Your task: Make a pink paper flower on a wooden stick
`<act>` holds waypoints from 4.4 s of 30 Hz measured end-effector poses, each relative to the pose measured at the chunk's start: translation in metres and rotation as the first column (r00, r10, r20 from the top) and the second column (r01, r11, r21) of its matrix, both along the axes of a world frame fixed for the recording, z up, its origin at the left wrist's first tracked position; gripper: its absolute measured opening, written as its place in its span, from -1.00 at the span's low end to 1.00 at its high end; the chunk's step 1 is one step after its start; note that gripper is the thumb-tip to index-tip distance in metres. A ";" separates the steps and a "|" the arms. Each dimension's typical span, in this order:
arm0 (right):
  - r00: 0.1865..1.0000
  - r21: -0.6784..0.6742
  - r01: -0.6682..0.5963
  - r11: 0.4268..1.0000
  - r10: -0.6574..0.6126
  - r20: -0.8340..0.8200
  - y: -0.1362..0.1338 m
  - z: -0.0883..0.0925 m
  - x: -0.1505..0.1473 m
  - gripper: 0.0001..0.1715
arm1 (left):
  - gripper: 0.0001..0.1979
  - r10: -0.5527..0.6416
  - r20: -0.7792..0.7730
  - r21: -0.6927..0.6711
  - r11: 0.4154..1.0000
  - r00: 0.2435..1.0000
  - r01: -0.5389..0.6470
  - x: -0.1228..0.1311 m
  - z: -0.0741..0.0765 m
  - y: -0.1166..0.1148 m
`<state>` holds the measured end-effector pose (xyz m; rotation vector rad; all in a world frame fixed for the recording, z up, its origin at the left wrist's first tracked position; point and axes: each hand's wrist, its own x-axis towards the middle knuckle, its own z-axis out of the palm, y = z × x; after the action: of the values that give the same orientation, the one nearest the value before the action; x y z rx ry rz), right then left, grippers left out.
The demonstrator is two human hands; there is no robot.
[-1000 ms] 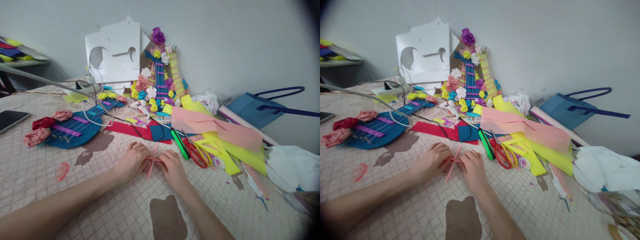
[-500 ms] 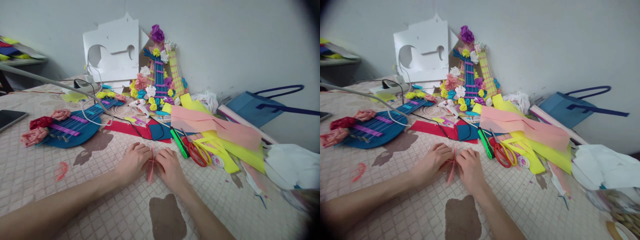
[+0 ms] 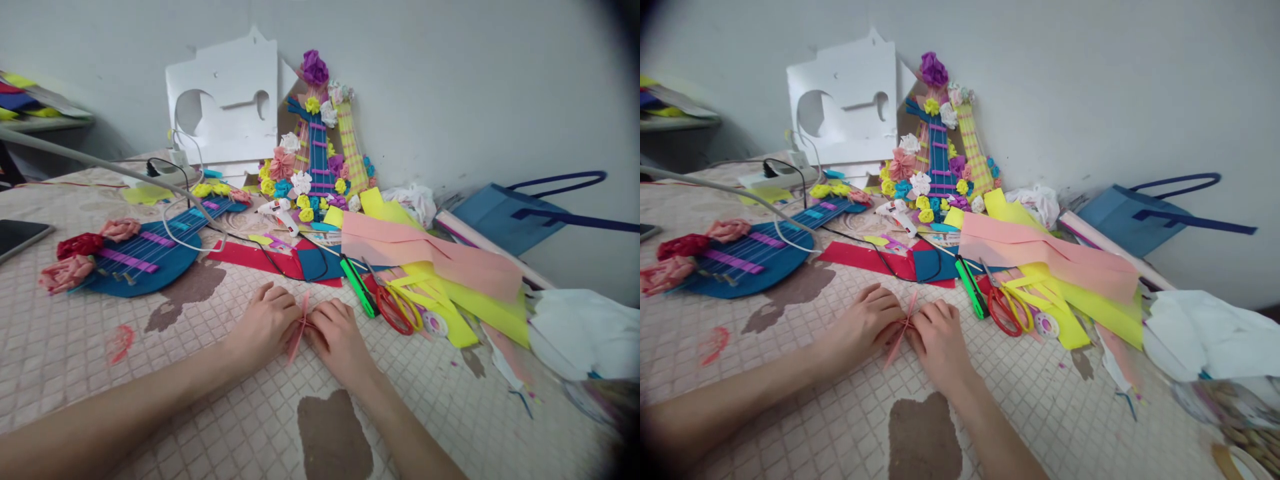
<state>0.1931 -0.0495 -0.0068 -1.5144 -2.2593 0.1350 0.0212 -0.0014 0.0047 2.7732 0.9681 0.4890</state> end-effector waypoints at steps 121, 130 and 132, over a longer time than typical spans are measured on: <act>0.993 -0.033 -0.053 0.998 0.049 -0.111 0.010 -0.009 0.024 -0.86 | -0.88 -0.097 0.159 -0.134 0.984 0.982 0.119 -0.009 -0.013 0.021; 0.996 0.003 -0.014 1.000 0.014 -0.094 0.007 -0.010 0.028 -0.88 | -0.84 -0.102 0.168 -0.125 0.984 0.981 0.124 -0.013 -0.013 0.025; 0.995 0.030 -0.001 1.000 0.004 -0.103 0.004 -0.005 0.028 -0.80 | -0.89 -0.109 0.181 -0.122 0.984 0.977 0.132 -0.014 -0.015 0.025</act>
<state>0.2207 -0.0457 -0.0120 -1.4548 -2.1728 0.1751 0.0074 0.0235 -0.0100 2.5999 0.7589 0.6113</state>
